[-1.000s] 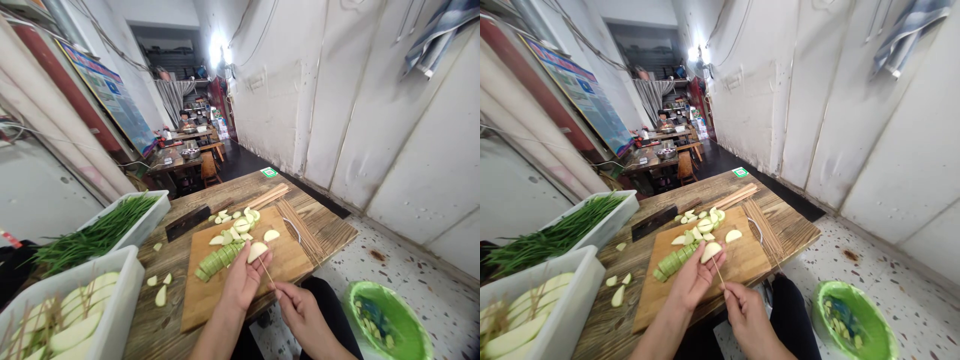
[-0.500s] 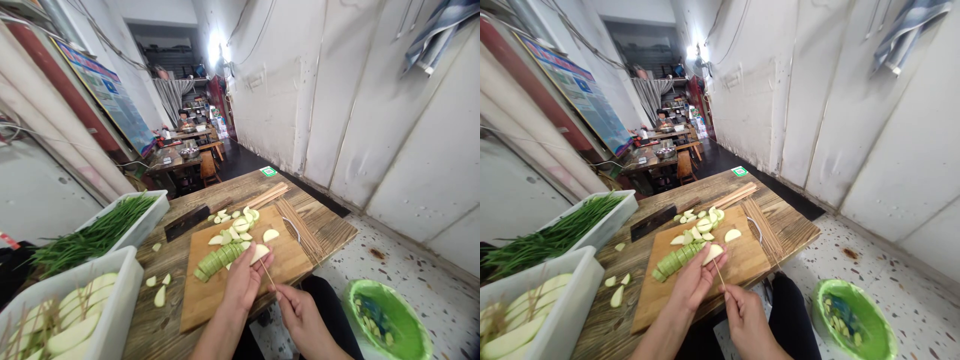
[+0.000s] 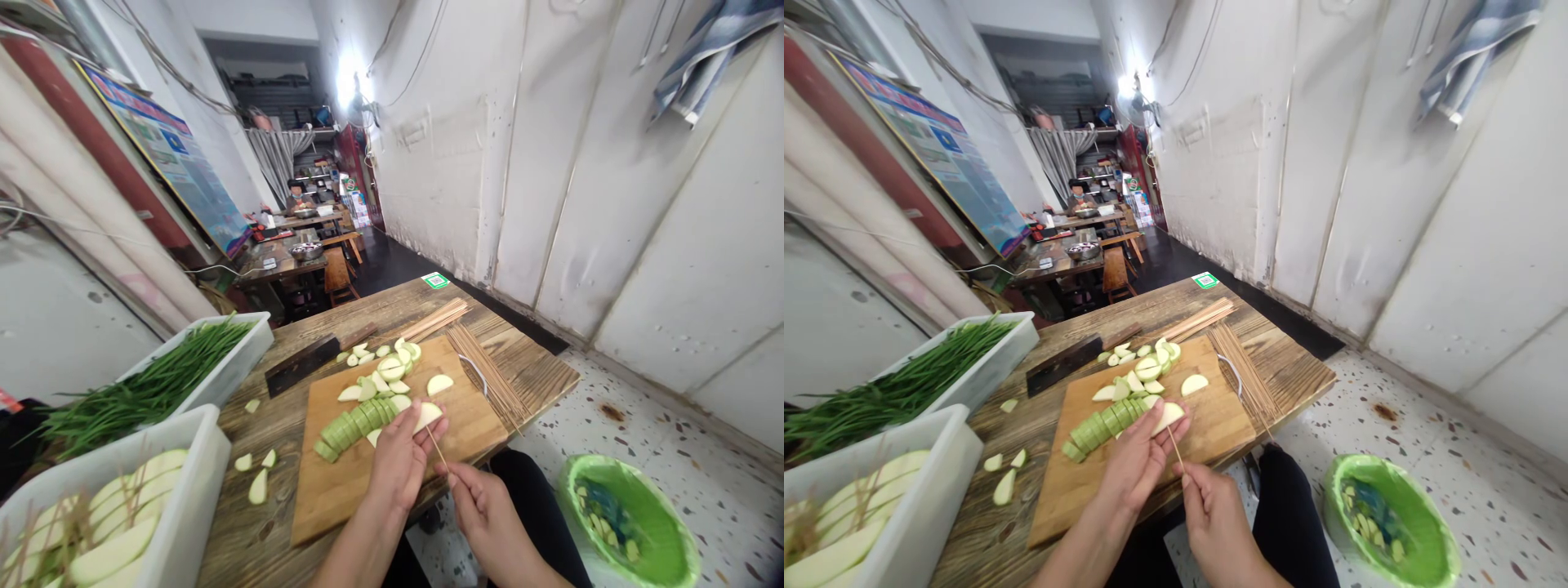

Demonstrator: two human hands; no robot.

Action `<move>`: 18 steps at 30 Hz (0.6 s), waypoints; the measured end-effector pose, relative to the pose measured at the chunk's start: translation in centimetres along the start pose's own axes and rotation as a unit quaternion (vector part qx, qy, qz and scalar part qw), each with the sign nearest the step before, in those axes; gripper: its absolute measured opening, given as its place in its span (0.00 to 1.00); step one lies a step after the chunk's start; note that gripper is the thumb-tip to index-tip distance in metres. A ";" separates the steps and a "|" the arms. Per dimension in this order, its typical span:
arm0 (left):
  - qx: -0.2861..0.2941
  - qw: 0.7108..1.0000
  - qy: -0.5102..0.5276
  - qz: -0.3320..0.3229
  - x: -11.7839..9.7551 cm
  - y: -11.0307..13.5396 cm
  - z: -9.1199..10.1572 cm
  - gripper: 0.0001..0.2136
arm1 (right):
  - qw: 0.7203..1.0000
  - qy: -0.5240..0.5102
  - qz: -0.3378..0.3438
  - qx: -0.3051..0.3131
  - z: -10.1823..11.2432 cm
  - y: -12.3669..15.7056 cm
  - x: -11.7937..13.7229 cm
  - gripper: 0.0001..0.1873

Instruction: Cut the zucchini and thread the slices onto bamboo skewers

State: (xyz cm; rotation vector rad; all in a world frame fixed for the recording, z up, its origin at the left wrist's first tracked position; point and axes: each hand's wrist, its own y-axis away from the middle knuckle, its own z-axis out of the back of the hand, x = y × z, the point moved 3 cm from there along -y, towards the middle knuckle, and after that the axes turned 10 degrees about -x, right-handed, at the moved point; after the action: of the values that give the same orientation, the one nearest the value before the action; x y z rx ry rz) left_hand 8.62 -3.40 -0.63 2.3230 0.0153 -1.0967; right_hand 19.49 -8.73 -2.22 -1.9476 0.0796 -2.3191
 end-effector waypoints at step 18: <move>0.000 0.999 -0.022 0.038 2.2 -0.4 0.7 0.06 | 1.000 -0.026 -0.003 -0.007 -0.4 -0.7 -0.6 0.18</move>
State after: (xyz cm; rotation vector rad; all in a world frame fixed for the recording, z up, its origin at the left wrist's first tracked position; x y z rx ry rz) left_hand 9.47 -3.89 -2.70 2.2786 -0.0887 -1.1105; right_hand 19.16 -8.02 -2.75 -2.0155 0.0860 -2.2772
